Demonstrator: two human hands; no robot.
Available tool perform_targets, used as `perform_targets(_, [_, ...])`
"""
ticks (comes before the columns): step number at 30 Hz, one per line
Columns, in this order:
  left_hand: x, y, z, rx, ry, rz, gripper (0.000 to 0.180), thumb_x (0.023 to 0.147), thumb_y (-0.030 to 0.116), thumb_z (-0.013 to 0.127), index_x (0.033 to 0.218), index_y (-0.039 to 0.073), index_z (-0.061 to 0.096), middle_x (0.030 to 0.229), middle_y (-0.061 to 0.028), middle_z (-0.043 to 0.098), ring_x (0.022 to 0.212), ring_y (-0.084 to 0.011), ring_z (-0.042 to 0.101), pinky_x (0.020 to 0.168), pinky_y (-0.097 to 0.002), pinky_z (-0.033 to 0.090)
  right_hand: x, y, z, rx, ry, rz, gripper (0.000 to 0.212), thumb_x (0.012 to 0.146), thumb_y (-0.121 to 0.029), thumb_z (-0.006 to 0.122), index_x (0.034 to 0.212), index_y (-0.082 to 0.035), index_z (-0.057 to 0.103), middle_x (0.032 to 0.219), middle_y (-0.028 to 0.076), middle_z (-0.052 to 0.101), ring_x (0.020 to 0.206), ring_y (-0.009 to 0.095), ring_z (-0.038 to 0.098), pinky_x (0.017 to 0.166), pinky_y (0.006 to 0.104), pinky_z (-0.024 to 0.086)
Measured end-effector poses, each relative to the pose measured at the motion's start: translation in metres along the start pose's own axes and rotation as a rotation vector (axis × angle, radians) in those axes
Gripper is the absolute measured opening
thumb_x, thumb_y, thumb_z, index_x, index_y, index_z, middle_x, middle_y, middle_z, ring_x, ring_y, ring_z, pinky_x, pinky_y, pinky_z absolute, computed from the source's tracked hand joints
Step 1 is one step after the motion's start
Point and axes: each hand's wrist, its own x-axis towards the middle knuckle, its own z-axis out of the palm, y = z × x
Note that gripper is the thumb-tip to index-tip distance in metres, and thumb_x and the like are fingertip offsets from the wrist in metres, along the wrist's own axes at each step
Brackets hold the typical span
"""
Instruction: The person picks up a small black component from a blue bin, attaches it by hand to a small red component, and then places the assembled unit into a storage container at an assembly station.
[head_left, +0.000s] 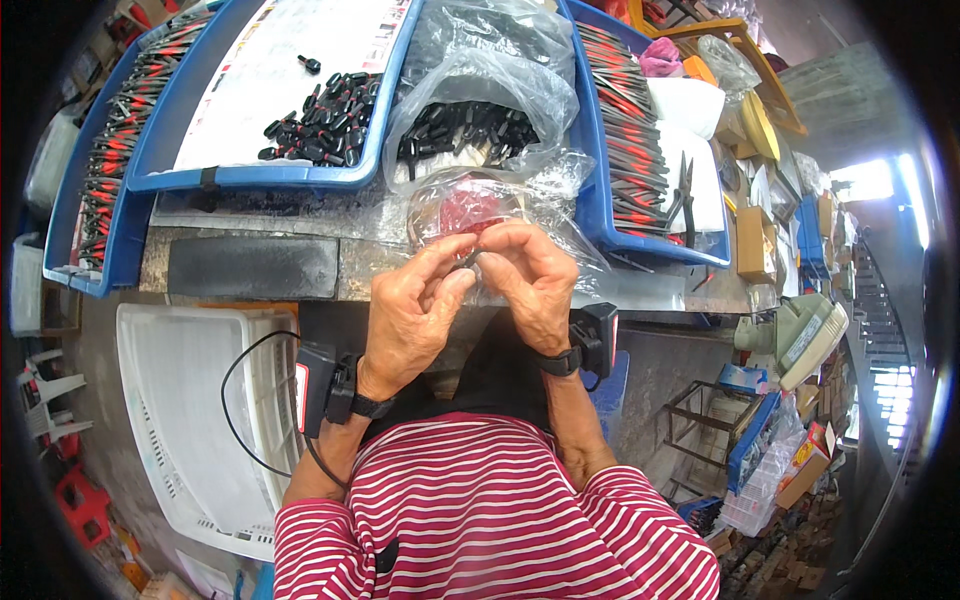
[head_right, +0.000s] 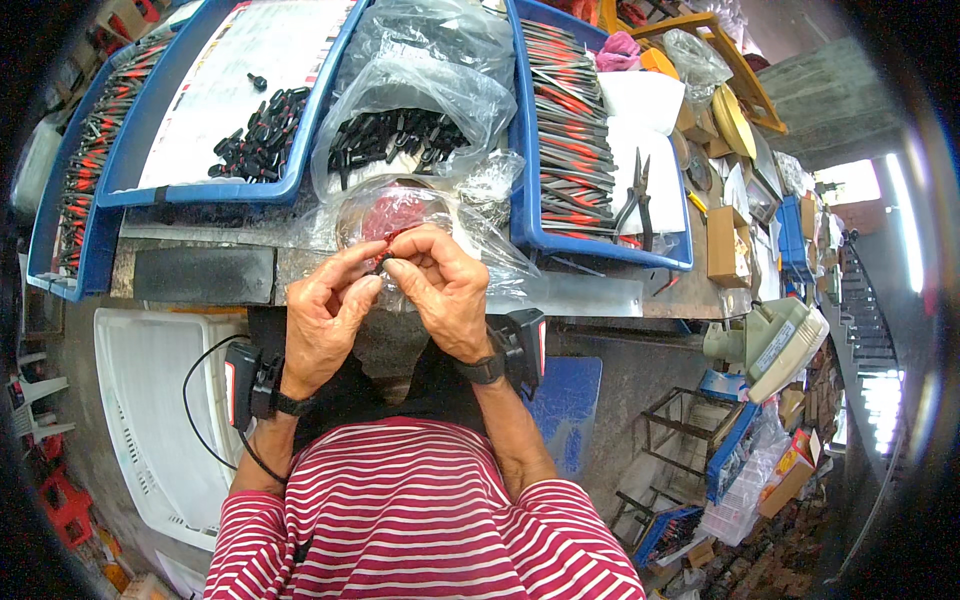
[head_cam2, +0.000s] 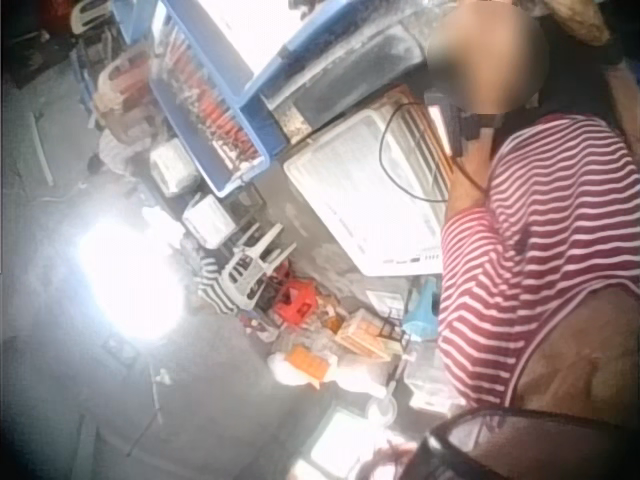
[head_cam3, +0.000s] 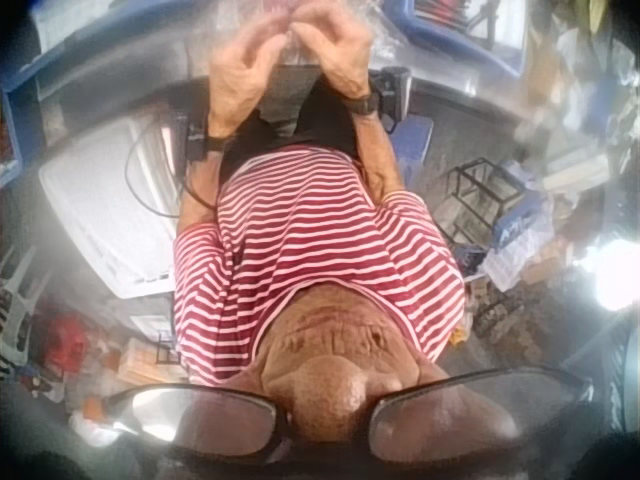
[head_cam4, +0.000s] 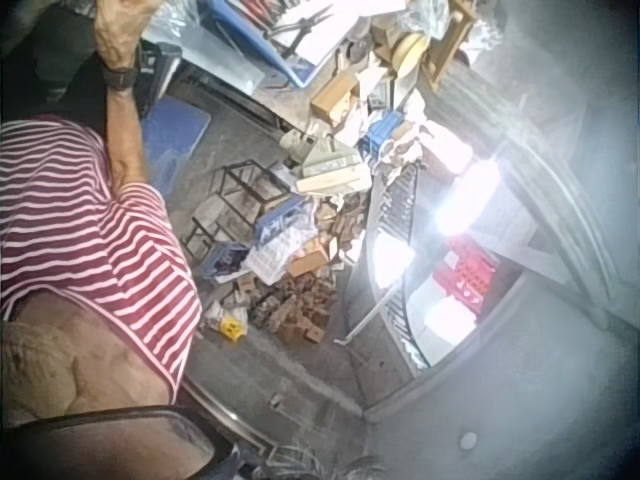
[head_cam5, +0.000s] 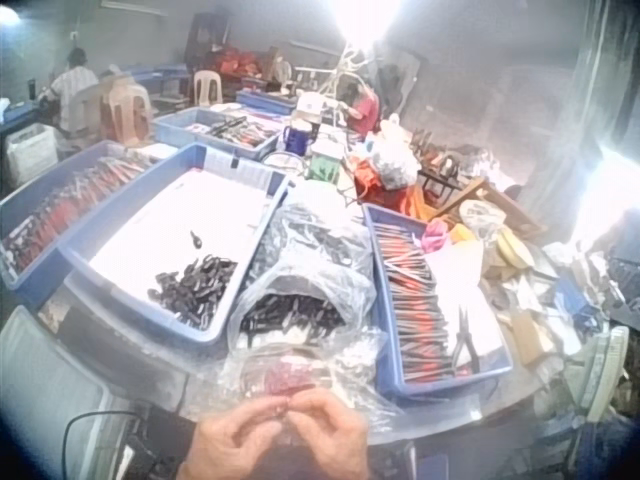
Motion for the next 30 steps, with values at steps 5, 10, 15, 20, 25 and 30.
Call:
perform_targets(5, [-0.003,0.003,0.003,-0.038,0.023,0.004,0.030,0.080,0.000,0.055,0.111,-0.002,0.055,0.092,-0.0128,0.064,0.082,-0.0098,0.059,0.069,-0.0217,0.048,-0.001,0.002,0.006,0.034,0.014,-0.095,0.012,0.078,0.007,0.058,0.089,0.004,0.055,0.090,0.006,0.054,0.079,0.008,0.052,0.069,0.0180,0.043])
perform_targets(10, [-0.003,-0.001,0.007,0.059,0.083,0.102,0.026,0.080,-0.001,0.054,0.106,-0.003,0.059,0.096,-0.0129,0.064,0.085,-0.0132,0.061,0.072,-0.0240,0.048,-0.002,0.003,0.011,-0.007,0.053,-0.174,0.012,0.078,0.009,0.057,0.089,0.005,0.055,0.090,0.007,0.054,0.080,0.010,0.053,0.070,0.0187,0.043])
perform_targets(15, [-0.004,0.000,0.013,-0.044,0.127,0.063,0.025,0.081,0.001,0.055,0.106,-0.002,0.059,0.096,-0.0129,0.064,0.087,-0.0143,0.060,0.073,-0.0239,0.048,-0.010,0.006,0.024,-0.164,0.257,-0.269,0.012,0.078,0.009,0.057,0.089,0.005,0.055,0.090,0.008,0.055,0.081,0.011,0.054,0.069,0.0201,0.045])
perform_targets(20, [-0.007,-0.007,0.018,-0.232,0.159,-0.035,0.026,0.084,0.003,0.054,0.110,0.001,0.058,0.067,0.0014,0.053,0.052,-0.0014,0.041,0.044,-0.0153,0.032,-0.008,0.013,0.029,-0.460,0.377,-0.449,0.014,0.072,0.005,0.063,0.084,0.001,0.058,0.079,0.013,0.059,0.070,0.023,0.059,0.062,0.0273,0.046])
perform_targets(25, [-0.006,-0.009,0.018,-0.468,0.142,-0.115,0.026,0.084,0.004,0.055,0.109,-0.002,0.056,0.074,0.0003,0.055,0.055,-0.0003,0.041,0.046,-0.0143,0.031,-0.009,0.016,0.027,-0.519,0.369,-0.497,0.014,0.072,0.006,0.063,0.085,0.001,0.058,0.080,0.013,0.059,0.069,0.022,0.059,0.061,0.0270,0.046])
perform_targets(30, [-0.003,-0.011,0.010,-0.477,0.114,-0.157,0.023,0.084,0.004,0.056,0.106,-0.003,0.057,0.074,0.0008,0.056,0.055,-0.0007,0.042,0.046,-0.0140,0.031,-0.011,0.012,0.022,-0.379,0.277,-0.381,0.012,0.076,0.005,0.060,0.087,0.002,0.058,0.081,0.010,0.060,0.068,0.015,0.058,0.059,0.0234,0.046])
